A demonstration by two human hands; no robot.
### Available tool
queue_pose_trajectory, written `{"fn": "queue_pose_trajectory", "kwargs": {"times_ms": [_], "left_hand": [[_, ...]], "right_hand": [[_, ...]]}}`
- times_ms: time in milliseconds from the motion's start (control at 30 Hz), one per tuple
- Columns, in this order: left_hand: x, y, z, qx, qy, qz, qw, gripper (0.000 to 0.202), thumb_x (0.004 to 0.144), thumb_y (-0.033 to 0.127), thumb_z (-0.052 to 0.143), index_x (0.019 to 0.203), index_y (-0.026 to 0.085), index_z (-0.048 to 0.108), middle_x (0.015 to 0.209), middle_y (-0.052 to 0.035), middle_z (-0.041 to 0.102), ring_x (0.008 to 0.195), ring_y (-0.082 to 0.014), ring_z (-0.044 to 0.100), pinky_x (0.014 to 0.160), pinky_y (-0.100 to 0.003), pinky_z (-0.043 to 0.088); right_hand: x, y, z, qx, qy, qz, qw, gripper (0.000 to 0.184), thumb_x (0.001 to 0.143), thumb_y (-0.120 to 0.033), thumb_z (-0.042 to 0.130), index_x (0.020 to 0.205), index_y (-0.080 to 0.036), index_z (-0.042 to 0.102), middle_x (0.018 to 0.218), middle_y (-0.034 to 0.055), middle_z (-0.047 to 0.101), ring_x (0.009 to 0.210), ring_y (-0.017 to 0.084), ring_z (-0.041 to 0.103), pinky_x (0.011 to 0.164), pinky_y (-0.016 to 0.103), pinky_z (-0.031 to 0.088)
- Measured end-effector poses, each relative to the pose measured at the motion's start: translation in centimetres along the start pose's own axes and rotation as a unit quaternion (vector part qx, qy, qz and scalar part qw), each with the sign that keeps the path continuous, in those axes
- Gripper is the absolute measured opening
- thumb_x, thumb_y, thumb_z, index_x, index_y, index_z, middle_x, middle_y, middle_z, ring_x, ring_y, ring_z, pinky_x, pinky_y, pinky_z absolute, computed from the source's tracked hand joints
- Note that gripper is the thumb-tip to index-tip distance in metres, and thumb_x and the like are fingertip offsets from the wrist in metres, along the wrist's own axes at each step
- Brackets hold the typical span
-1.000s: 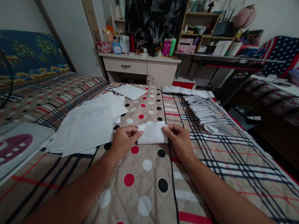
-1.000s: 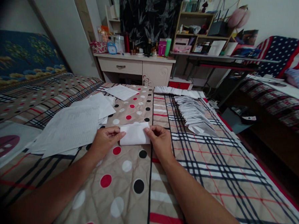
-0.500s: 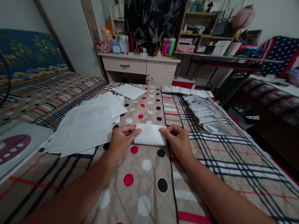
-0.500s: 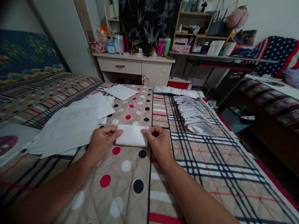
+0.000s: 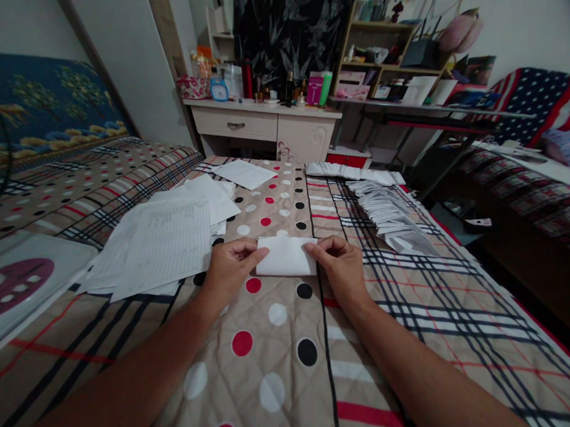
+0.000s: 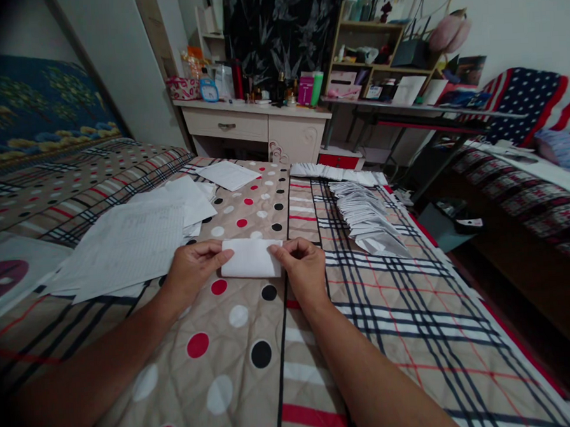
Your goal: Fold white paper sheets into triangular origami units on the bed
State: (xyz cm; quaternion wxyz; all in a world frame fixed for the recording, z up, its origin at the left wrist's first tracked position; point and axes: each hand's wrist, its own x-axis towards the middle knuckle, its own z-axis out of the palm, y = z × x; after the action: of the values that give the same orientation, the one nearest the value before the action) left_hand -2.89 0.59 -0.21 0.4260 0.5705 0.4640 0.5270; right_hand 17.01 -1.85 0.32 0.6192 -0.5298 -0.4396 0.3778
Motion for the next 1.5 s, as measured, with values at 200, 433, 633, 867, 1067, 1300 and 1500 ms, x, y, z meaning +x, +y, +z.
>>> {"fn": "queue_pose_trajectory", "kwargs": {"times_ms": [200,433,633,867,1067,1300,1500], "left_hand": [[-0.1,0.1,0.0,0.008,0.0,-0.012,1.0,0.016,0.065,0.03,0.076,0.063,0.015,0.07,0.065,-0.0017,0.065,0.061,-0.0122,0.056,0.056,-0.021,0.044],[-0.3,0.5,0.0,0.01,0.0,-0.022,1.0,0.019,0.064,0.032,0.076,0.063,0.015,0.07,0.066,-0.0015,0.065,0.062,-0.0124,0.056,0.056,-0.021,0.044],[-0.3,0.9,0.0,0.018,0.001,-0.005,1.0,0.018,0.068,0.032,0.074,0.063,0.016,0.071,0.067,-0.0019,0.066,0.064,-0.0128,0.057,0.057,-0.022,0.045],[-0.3,0.5,-0.1,0.018,0.022,0.024,0.999,0.015,0.064,0.03,0.077,0.062,0.016,0.072,0.078,-0.0048,0.07,0.071,-0.0153,0.062,0.063,-0.024,0.048],[-0.4,0.9,-0.1,0.015,0.016,0.003,1.0,0.016,0.068,0.031,0.074,0.064,0.016,0.073,0.071,-0.0036,0.069,0.066,-0.014,0.06,0.059,-0.023,0.046],[-0.5,0.9,-0.1,0.018,0.03,0.025,0.999,0.013,0.067,0.028,0.074,0.064,0.016,0.072,0.077,-0.0046,0.071,0.073,-0.0158,0.064,0.066,-0.024,0.049],[-0.6,1.1,0.0,0.028,0.029,0.029,0.999,0.012,0.067,0.027,0.073,0.063,0.016,0.072,0.075,-0.0043,0.071,0.073,-0.0159,0.064,0.067,-0.024,0.049]], "right_hand": [[-0.2,-0.1,0.0,0.009,0.007,0.002,1.0,0.026,0.062,-0.031,0.082,0.056,-0.017,0.061,0.063,-0.0004,0.063,0.06,0.012,0.053,0.056,0.025,0.04],[-0.2,-0.1,0.0,0.023,0.005,-0.013,1.0,0.024,0.064,-0.028,0.081,0.056,-0.017,0.06,0.065,-0.0001,0.064,0.062,0.012,0.055,0.058,0.025,0.042],[-0.1,0.1,0.0,0.033,0.0,-0.031,0.999,0.023,0.064,-0.026,0.08,0.056,-0.018,0.06,0.068,-0.0002,0.063,0.065,0.012,0.055,0.061,0.025,0.043],[-0.1,-0.1,0.0,0.029,0.0,-0.036,0.999,0.024,0.064,-0.027,0.08,0.056,-0.018,0.059,0.069,0.0006,0.063,0.067,0.014,0.056,0.062,0.027,0.044],[-0.1,0.1,0.0,0.033,-0.001,-0.034,0.999,0.024,0.064,-0.027,0.08,0.056,-0.018,0.059,0.07,0.0007,0.063,0.067,0.014,0.056,0.062,0.026,0.043],[-0.1,0.1,0.0,0.051,0.001,-0.023,0.998,0.025,0.062,-0.027,0.081,0.056,-0.018,0.059,0.071,0.0006,0.064,0.067,0.014,0.056,0.062,0.026,0.044],[-0.3,-0.1,0.1,0.054,0.01,-0.02,0.998,0.025,0.062,-0.027,0.082,0.056,-0.018,0.059,0.071,0.0005,0.064,0.067,0.013,0.056,0.061,0.026,0.043]]}}
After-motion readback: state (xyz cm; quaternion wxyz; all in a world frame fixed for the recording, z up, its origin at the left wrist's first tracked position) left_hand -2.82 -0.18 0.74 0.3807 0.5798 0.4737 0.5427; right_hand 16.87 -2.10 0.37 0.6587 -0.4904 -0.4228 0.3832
